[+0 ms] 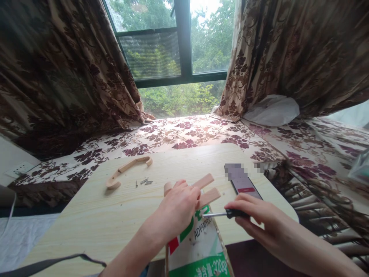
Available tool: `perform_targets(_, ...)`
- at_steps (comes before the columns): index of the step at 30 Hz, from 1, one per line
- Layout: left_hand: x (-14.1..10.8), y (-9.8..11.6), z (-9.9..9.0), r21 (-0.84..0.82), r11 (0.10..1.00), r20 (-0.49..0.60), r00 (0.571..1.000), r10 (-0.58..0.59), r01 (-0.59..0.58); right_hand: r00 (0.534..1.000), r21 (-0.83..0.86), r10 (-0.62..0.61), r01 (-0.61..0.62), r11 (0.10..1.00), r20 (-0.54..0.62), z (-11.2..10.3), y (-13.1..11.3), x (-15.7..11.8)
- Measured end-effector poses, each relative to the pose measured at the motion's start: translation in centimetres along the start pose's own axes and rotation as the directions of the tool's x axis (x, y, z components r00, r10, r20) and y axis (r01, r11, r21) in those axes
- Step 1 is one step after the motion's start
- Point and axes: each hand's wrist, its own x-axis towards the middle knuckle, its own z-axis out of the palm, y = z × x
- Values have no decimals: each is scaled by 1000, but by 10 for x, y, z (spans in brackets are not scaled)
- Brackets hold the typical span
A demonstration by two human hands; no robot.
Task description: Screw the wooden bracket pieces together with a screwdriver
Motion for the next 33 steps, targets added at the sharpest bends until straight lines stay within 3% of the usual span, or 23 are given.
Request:
perform_targets(4,1,3,-3,-10,999,5,999,-44,44,995,-240,-96,103,965,39,-5,-13,21)
perform_targets(8,1,3,-2,-10,998,0,998,-67,67,991,-336,-112,128,933,68,-7,-22,36)
perform_targets(28,1,1,1,8,999,-38,998,-45,45,978,-421,-141,194,886,155,-13,-32,53)
perform_targets(33,0,1,0,8,999,-29,998,-47,48,956,-425,-201,277,862,216,-21,-38,61)
